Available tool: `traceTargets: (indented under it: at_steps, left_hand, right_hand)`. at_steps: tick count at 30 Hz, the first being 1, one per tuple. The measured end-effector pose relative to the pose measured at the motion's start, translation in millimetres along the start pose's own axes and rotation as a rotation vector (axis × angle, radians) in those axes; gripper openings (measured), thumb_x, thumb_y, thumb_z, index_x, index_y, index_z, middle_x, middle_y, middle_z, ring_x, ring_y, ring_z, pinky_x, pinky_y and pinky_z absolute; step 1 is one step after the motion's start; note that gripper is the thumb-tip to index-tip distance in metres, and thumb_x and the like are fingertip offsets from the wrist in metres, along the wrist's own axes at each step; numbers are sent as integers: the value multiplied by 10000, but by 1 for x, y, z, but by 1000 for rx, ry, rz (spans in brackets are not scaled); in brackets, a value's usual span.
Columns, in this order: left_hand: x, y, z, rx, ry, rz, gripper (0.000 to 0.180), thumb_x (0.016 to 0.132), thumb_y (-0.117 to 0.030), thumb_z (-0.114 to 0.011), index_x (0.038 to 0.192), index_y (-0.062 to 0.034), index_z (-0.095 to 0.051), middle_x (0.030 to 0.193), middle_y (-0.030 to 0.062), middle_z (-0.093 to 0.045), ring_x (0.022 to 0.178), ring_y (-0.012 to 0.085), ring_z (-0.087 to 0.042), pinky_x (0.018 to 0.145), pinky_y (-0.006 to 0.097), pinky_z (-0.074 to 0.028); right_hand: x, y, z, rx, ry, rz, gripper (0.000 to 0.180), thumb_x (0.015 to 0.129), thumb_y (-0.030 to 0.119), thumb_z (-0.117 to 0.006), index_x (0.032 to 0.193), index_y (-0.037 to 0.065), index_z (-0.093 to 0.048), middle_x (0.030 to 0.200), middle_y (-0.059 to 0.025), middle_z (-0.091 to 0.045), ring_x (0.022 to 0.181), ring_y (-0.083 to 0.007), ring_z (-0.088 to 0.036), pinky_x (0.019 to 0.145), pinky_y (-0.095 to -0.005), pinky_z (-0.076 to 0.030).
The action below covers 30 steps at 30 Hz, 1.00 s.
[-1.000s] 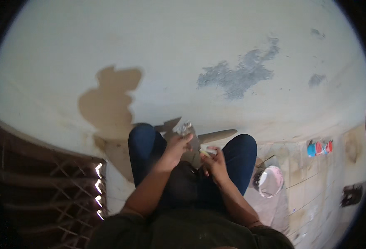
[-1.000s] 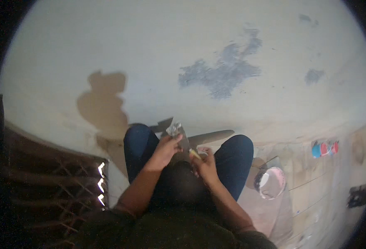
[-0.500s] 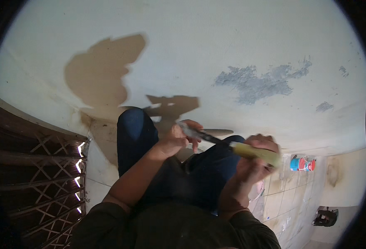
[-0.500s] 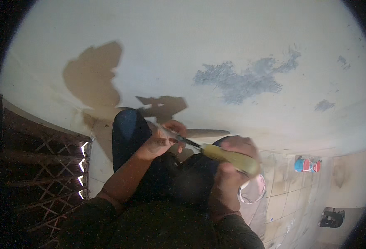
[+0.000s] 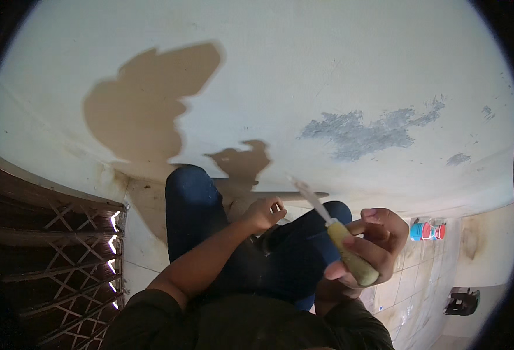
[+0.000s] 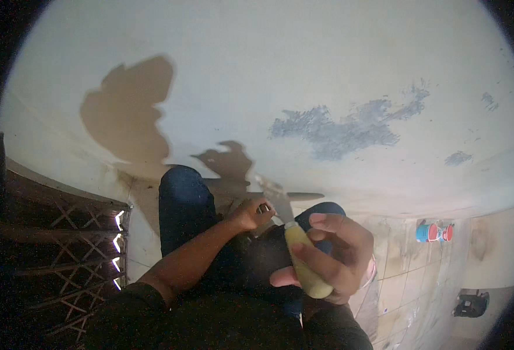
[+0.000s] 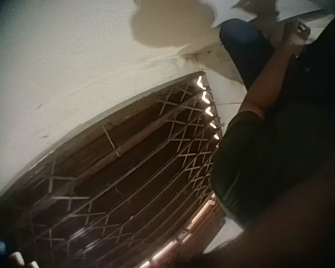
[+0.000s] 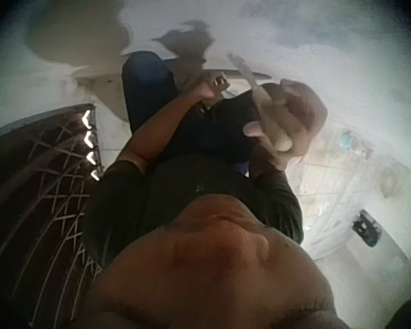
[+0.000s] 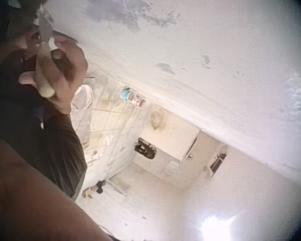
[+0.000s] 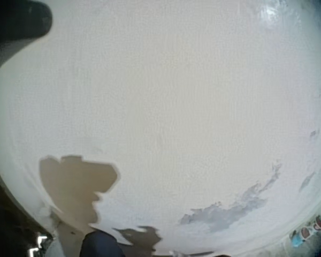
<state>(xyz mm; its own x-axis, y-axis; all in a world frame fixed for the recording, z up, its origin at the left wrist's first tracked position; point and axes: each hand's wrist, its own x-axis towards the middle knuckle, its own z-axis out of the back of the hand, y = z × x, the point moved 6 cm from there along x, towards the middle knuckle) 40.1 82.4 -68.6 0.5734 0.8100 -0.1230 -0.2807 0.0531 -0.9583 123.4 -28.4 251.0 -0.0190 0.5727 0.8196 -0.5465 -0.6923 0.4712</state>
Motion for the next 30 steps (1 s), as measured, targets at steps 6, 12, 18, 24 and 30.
traceTargets:
  at_steps: [6,12,18,24,30]
  left_hand:
    - [-8,9,-5,191,96,-7,303,809,-324,-676,894,-34,-667,747,153,-676,699,303,-659,669,408,-506]
    - [-4,2,-11,168,133,14,305,804,-320,-682,881,-25,-663,744,155,-677,692,314,-660,672,406,-512]
    - [-9,12,-15,173,54,-200,305,812,-311,-675,900,-19,-660,768,182,-677,715,315,-670,649,404,-507]
    - [-4,12,-11,146,87,-52,303,806,-322,-680,903,-36,-660,760,184,-667,724,314,-665,669,410,-502]
    - [-12,-4,-9,211,60,-85,308,795,-338,-686,921,-58,-664,806,183,-672,769,317,-662,687,402,-503]
  right_hand:
    - [30,-7,-1,-76,116,-221,420,655,217,-852,973,56,-630,1001,-163,-700,869,-253,-689,705,-359,-538]
    - [43,-30,-21,-110,386,-45,363,709,126,-756,1019,22,-598,1022,-155,-692,718,-260,-644,625,-346,-528]
    - [19,13,-21,-243,503,-60,465,586,33,-843,1002,64,-637,862,-96,-702,779,-270,-660,666,-362,-499]
    - [12,26,-21,-126,679,215,272,814,212,-628,1048,78,-665,787,-80,-666,787,-278,-636,666,-359,-466]
    - [17,-37,-40,-194,733,-169,416,691,78,-687,1097,34,-610,913,-117,-667,830,-305,-636,724,-398,-493]
